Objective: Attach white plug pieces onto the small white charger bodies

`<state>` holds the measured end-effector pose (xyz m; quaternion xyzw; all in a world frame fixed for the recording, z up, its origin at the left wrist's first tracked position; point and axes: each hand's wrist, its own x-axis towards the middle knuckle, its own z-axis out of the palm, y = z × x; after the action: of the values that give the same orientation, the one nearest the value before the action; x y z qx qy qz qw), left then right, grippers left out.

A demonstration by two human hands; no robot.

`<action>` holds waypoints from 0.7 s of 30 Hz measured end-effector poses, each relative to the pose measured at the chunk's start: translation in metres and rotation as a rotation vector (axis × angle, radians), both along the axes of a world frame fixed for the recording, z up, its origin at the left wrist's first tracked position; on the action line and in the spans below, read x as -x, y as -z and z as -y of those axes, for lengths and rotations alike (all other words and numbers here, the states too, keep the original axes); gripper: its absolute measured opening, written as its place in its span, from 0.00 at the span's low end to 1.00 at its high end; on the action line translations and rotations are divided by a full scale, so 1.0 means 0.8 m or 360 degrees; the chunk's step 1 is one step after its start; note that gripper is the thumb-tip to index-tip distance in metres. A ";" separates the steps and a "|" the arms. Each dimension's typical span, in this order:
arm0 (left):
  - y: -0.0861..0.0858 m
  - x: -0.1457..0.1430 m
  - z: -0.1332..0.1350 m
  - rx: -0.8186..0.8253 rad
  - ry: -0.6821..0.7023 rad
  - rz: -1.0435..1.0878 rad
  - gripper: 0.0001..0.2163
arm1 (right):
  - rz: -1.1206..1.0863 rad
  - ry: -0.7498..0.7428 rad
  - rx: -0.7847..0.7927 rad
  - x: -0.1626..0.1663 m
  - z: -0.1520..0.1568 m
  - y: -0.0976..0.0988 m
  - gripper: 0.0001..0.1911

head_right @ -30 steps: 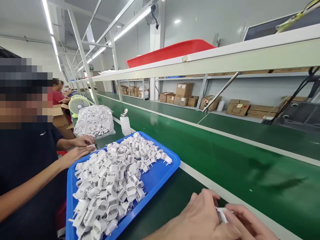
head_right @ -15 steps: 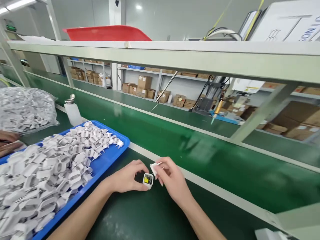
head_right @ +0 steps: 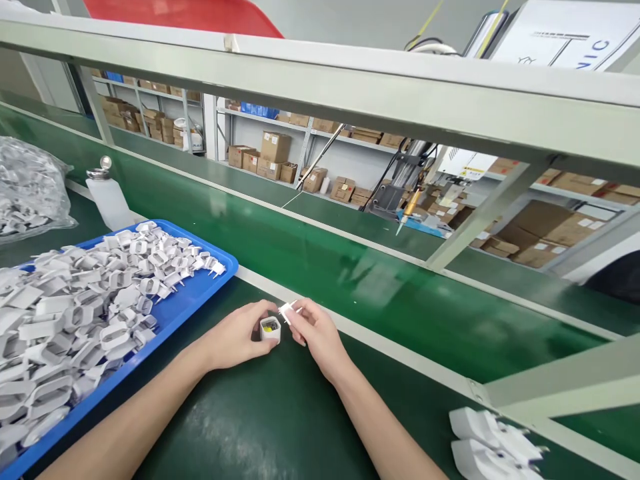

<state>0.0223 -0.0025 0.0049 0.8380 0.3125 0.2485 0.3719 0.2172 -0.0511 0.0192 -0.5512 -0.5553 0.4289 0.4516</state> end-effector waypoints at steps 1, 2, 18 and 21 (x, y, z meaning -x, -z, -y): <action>0.000 -0.002 0.001 -0.0029 -0.0006 -0.0024 0.10 | -0.0075 0.0034 0.0007 0.000 0.000 0.004 0.21; 0.000 -0.004 0.002 -0.0052 -0.0030 -0.0065 0.10 | -0.0140 0.0062 0.0012 0.000 0.000 0.007 0.21; -0.013 -0.019 0.020 -0.0007 -0.0100 -0.0349 0.22 | -0.0285 0.0109 0.0028 -0.004 -0.002 0.024 0.24; -0.014 -0.019 0.025 0.0168 -0.0114 -0.0318 0.23 | -0.0235 0.0086 0.0022 -0.005 -0.002 0.027 0.23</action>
<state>0.0378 -0.0223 0.0160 0.8262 0.3904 0.1598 0.3734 0.2214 -0.0498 -0.0023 -0.5360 -0.5023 0.4597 0.4991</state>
